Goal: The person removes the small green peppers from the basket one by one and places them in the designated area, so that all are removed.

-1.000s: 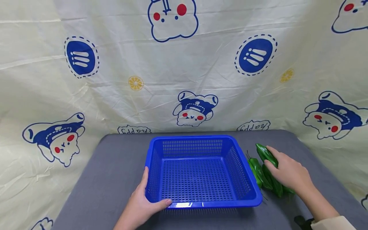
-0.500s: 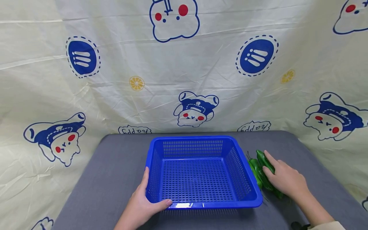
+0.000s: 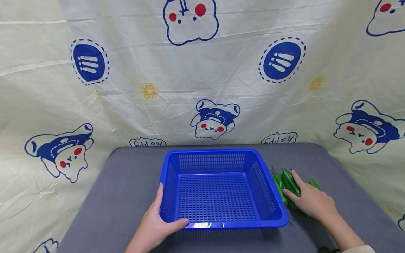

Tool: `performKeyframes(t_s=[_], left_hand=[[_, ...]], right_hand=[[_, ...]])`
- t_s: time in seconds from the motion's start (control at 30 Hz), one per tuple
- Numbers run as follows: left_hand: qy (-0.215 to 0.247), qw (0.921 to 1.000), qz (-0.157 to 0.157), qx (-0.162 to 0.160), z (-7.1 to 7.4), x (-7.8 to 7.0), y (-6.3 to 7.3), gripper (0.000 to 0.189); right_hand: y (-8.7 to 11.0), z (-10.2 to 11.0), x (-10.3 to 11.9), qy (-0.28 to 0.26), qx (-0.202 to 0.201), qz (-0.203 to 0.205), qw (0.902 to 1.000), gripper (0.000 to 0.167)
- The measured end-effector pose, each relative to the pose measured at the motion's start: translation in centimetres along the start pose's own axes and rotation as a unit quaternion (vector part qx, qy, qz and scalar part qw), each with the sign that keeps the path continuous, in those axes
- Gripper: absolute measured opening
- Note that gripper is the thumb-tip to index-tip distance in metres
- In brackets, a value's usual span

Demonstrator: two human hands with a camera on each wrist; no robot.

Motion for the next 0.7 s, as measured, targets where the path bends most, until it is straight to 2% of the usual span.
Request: performKeyframes(t_s=[0.07, 0.17, 0.23, 0.37, 0.57, 0.7], left_hand=[[-0.002, 1.0, -0.003, -0.001, 0.1, 0.1, 0.0, 0.131], [-0.012, 0.9999, -0.01, -0.005, 0.3, 0.1, 0.1, 0.131], [-0.03, 0.9994, -0.018, -0.008, 0.5, 0.1, 0.1, 0.131], [-0.1, 0.9946, -0.026, -0.014, 1.1, -0.2, 0.1, 0.132], [-0.196, 0.9793, -0.05, -0.01, 1.8, -1.3, 0.1, 0.136], [-0.267, 0.9601, -0.083, -0.015, 2.0, -2.6, 0.0, 0.122]], right_hand=[[0.0, 0.0, 0.0, 0.007, 0.002, -0.004, 1.0, 0.108], [0.1, 0.3, 0.3, 0.012, -0.015, -0.007, 0.9998, 0.108], [0.3, 0.6, 0.7, 0.012, -0.04, -0.005, 0.9991, 0.106], [1.0, 1.8, 2.3, 0.007, -0.102, 0.004, 0.9947, 0.099], [2.5, 3.9, 6.4, -0.016, -0.169, 0.036, 0.9848, 0.082], [3.8, 5.1, 9.5, -0.039, -0.2, 0.063, 0.9769, 0.073]])
Point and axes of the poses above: each hand's wrist, its own y-axis away from the middle knuckle, its own z-axis out of the back of the hand, x = y × z, the point moved 2 cm from there along -y, towards the middle knuckle, and after that the axes turned 13 degrees about -x, right-handed, at the moved point
